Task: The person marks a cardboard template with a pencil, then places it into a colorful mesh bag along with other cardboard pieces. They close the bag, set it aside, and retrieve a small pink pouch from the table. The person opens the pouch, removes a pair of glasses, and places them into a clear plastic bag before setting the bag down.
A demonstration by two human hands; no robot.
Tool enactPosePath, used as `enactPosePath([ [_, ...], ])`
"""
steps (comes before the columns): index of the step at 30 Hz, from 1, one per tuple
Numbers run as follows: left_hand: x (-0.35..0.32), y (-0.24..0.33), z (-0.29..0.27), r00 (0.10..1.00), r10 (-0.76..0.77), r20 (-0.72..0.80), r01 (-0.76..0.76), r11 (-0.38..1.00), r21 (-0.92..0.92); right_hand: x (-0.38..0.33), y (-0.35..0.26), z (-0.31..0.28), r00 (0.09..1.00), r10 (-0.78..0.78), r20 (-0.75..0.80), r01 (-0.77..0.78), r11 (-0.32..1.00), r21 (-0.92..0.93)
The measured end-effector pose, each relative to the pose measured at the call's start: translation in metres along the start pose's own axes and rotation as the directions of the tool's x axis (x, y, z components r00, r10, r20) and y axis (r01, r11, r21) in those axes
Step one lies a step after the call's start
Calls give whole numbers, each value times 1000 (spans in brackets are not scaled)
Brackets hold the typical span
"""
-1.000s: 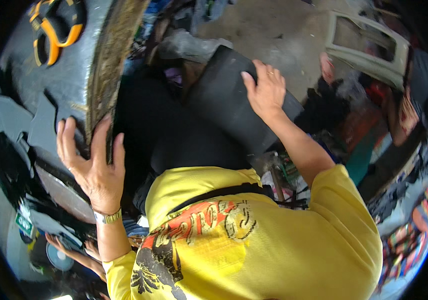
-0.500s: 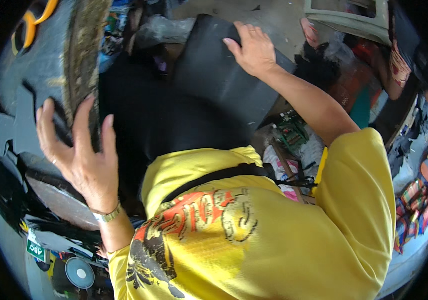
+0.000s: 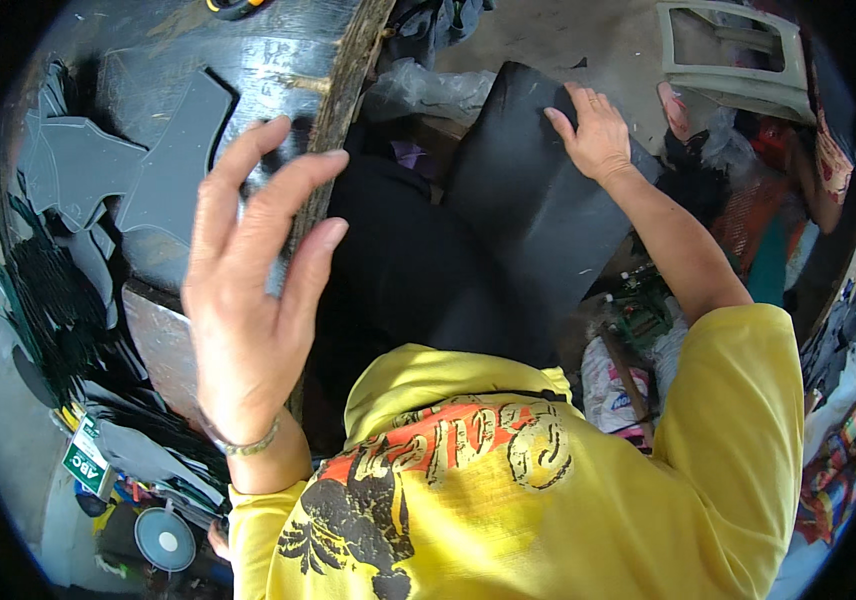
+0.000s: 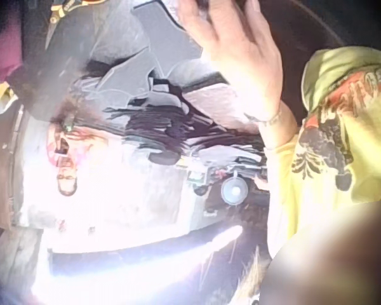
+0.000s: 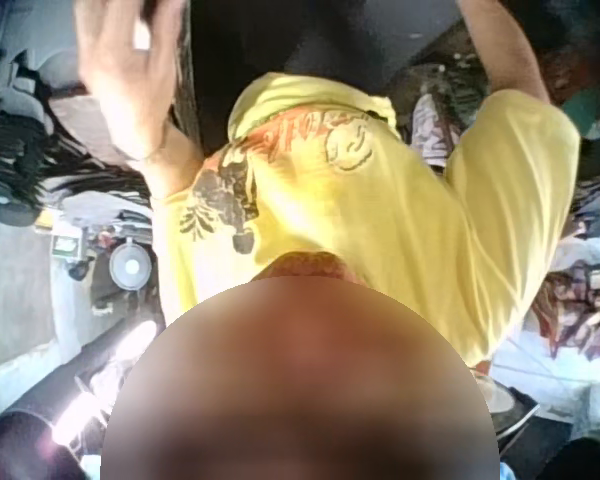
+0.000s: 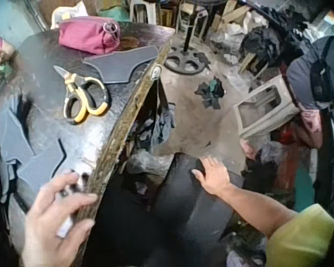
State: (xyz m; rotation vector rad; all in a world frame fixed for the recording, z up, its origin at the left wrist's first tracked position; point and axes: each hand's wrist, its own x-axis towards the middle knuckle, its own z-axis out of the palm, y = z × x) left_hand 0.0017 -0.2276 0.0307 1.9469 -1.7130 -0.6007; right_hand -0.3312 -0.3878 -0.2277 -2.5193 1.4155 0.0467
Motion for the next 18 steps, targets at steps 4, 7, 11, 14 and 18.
enactPosePath([
  [4, 16, -15, -22, 978, 199, -58, -186, 967, 174, -1, 1, 2, 998, 6, -62, -5, 1000, 19],
  [7, 39, -36, -13, 892, 452, -18, -414, 831, 371, -5, 2, 7, 993, 7, -121, -2, 999, 42],
  [11, 56, -54, 15, 870, 486, 82, -467, 758, 455, -2, 0, 12, 963, -17, -269, 28, 999, 40],
  [14, 59, -49, 23, 914, 405, 12, -348, 769, 537, 10, -19, 8, 960, 56, -273, -29, 994, 104],
  [18, 83, -45, 21, 895, 442, 53, -420, 798, 433, 48, -98, 19, 815, -124, -566, 343, 891, 298],
])
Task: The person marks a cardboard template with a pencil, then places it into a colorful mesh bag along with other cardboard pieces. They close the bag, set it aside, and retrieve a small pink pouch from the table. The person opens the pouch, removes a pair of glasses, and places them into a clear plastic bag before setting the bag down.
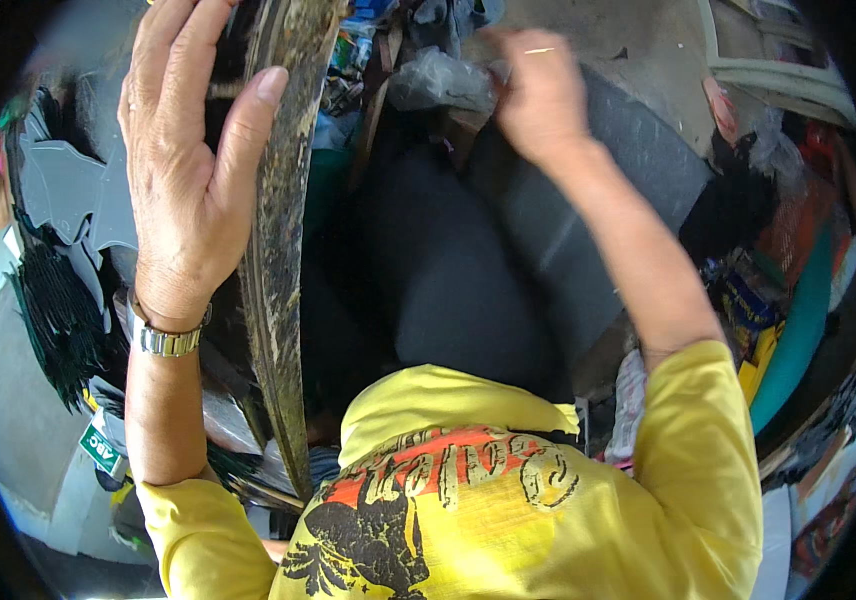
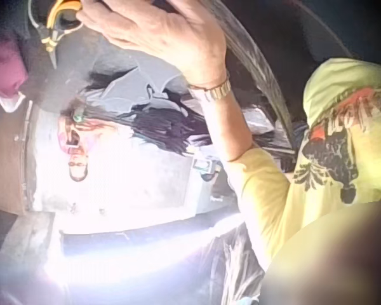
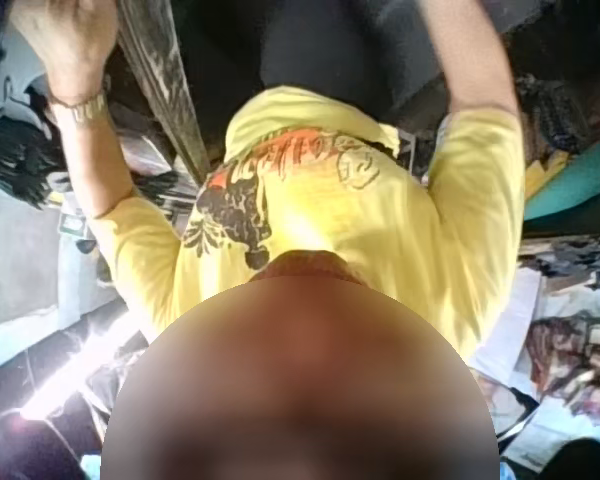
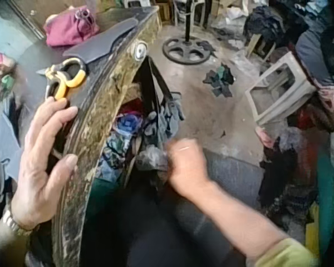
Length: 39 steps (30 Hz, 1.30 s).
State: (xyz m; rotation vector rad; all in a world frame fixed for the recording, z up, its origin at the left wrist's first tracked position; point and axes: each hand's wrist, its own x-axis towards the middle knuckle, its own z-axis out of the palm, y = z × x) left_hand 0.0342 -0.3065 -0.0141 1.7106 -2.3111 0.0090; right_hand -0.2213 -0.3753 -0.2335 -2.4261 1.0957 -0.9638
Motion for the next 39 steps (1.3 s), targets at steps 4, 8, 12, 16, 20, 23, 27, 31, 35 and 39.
enactPosePath([
  [4, 4, -4, 2, 999, -35, 3, 34, 999, 30, 28, -66, 131, 827, 306, 472, -502, 779, 376],
  [8, -2, 1, -3, 989, -144, 39, 144, 990, -7, 44, -69, 259, 232, 539, 810, -950, 304, 70],
  [12, 1, 10, -11, 960, -251, 124, 244, 968, 66, 32, -66, 311, 81, 673, 735, -997, 67, 48],
  [16, 2, 15, -17, 952, -252, 175, 233, 965, 122, 35, -62, 319, 11, 566, 824, -998, 54, -23],
  [20, -9, 11, -19, 944, -266, 197, 247, 962, 115, 42, -57, 331, -22, 539, 842, -987, 122, -104],
  [23, -14, 10, -21, 941, -271, 200, 251, 960, 122, 38, -56, 348, -39, 555, 831, -973, 167, -157],
  [27, -13, 12, -22, 936, -280, 214, 255, 957, 139, 35, -64, 361, -36, 567, 823, -999, -8, -38],
  [31, -12, 12, -24, 934, -280, 220, 252, 956, 147, 55, -88, 371, 652, 260, 712, -620, 724, 303],
  [35, -13, 8, -24, 937, -275, 216, 248, 958, 144, 52, -154, 401, 570, 177, 802, -659, 682, 318],
  [39, -13, 8, -21, 941, -275, 197, 258, 960, 107, 12, -231, 451, 924, 374, 81, 93, -426, 900],
])
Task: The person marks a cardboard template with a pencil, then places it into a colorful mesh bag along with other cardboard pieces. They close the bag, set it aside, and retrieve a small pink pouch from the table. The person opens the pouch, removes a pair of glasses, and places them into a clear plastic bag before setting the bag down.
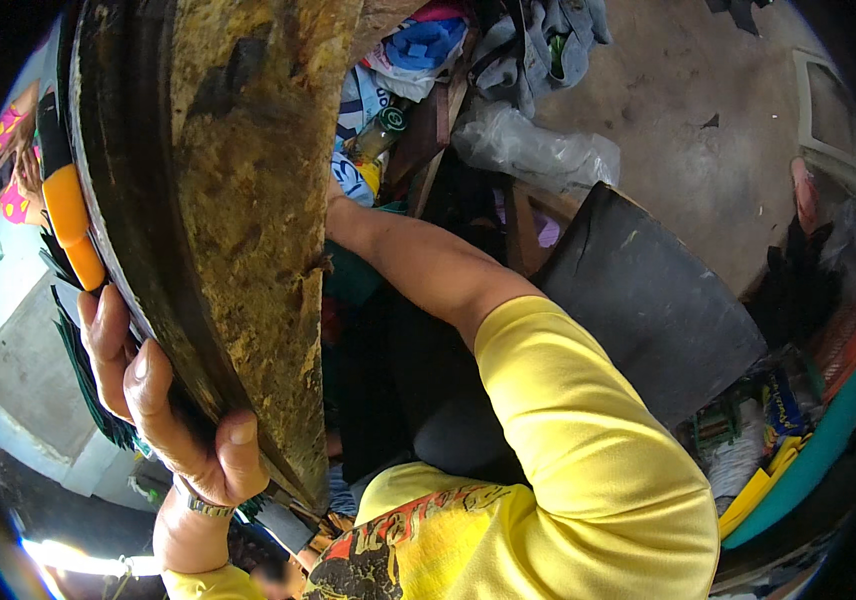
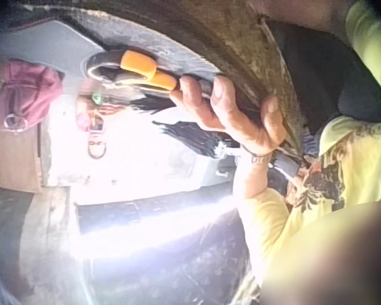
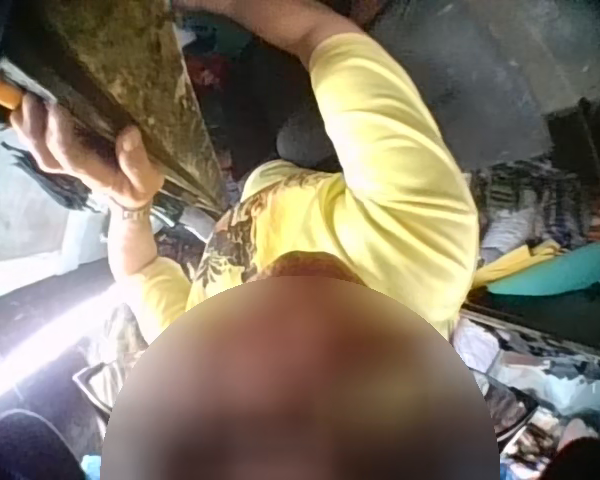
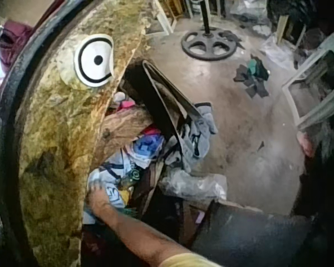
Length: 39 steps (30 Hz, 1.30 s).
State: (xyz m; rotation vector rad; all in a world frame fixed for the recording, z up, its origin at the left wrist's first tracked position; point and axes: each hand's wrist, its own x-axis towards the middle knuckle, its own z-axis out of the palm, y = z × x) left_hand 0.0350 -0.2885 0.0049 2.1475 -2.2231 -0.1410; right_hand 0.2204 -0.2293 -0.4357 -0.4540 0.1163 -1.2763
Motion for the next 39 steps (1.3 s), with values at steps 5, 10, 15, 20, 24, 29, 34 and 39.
enactPosePath([
  [5, 1, 0, -1, 1000, -11, 8, 10, 1000, 19, -43, 0, -9, 677, 373, 635, 388, 552, -738],
  [10, -1, 0, -2, 999, -40, -6, 40, 999, 17, -26, -74, 3, 267, 886, 379, 691, 98, -716],
  [15, -2, 3, 0, 999, -40, -27, 41, 998, 39, 10, -120, 4, 192, 963, 191, 398, 102, -912],
  [20, -1, 7, -4, 997, -82, -7, 83, 996, 44, 79, -117, -7, 936, 323, 140, 52, 265, -963],
  [24, -1, 5, -5, 998, -62, -3, 62, 996, 58, 135, -150, -23, 917, 392, 69, -22, 224, -974],
  [29, 0, 5, -5, 999, -43, 14, 42, 997, 64, 184, -207, -45, 776, 527, -346, -146, -384, -912],
  [34, 1, 6, -3, 999, -49, 2, 49, 999, 24, 143, -210, -78, 365, 830, -422, -139, -400, -906],
  [39, 0, 7, -6, 999, -13, 31, 11, 998, 60, 35, -122, -118, 135, 956, -259, -56, -254, -966],
])
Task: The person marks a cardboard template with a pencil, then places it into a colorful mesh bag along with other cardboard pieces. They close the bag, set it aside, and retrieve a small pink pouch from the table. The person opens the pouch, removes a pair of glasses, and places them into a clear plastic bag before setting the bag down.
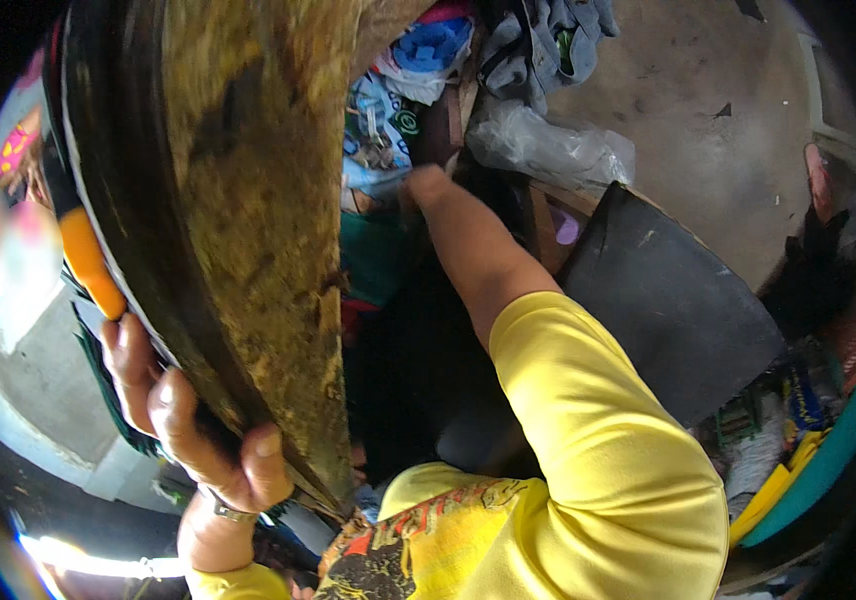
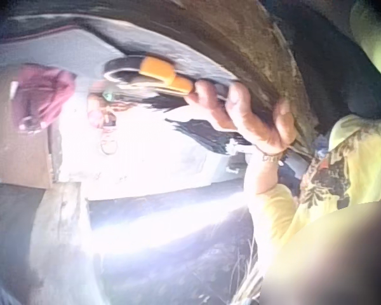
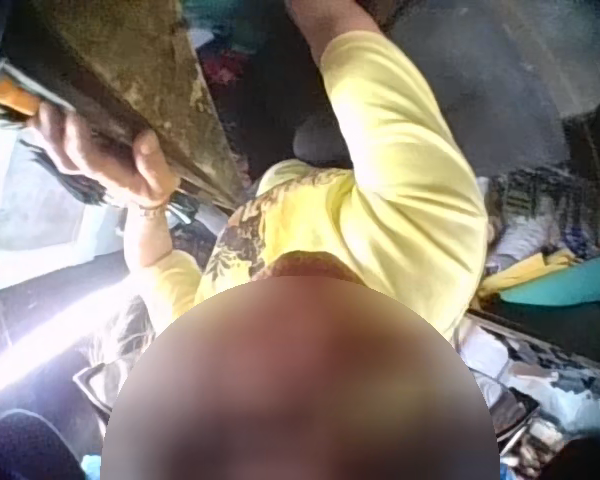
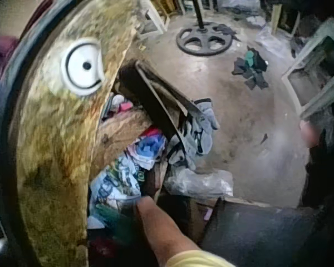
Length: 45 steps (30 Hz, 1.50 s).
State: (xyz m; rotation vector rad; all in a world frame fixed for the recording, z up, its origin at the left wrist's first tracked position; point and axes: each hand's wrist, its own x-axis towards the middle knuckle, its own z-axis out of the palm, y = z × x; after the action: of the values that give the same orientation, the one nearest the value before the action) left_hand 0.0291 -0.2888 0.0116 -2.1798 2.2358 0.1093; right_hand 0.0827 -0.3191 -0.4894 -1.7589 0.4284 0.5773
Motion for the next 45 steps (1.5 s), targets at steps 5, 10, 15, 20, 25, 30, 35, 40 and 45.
enactPosePath([
  [5, -4, -1, 2, 1000, -2, -19, 1, 999, -52, 138, 0, 77, 973, 210, 94, -191, 965, -181],
  [10, -14, -5, -2, 1000, -10, 2, 10, 999, -46, 127, -3, 84, 999, 1, -51, -22, 910, -413],
  [15, -14, -4, -4, 1000, 29, 9, -29, 998, -58, 19, 5, 63, 965, -248, -86, 114, 691, -714],
  [20, 3, 5, -3, 949, 283, 140, -307, 932, 191, -4, -12, 45, 964, -105, -246, -131, 615, -777],
  [25, 2, 21, -7, 968, 211, 136, -226, 968, 110, 12, -1, 58, 893, -130, -431, -149, 818, -556],
  [30, -5, 21, -9, 972, 184, 146, -201, 974, 110, 47, 15, 74, 825, -414, -386, 206, 855, -477],
  [35, -8, 18, -6, 978, 141, 156, -158, 982, 100, 80, 17, 85, 698, -471, -540, 479, 867, -137],
  [40, -11, 14, -2, 980, 103, 169, -121, 988, 95, 83, 9, 85, 863, -320, -392, 449, 842, 301],
  [45, -14, 11, -1, 981, 73, 181, -92, 991, 96, 79, -19, 80, 825, -367, -430, 541, 734, 411],
])
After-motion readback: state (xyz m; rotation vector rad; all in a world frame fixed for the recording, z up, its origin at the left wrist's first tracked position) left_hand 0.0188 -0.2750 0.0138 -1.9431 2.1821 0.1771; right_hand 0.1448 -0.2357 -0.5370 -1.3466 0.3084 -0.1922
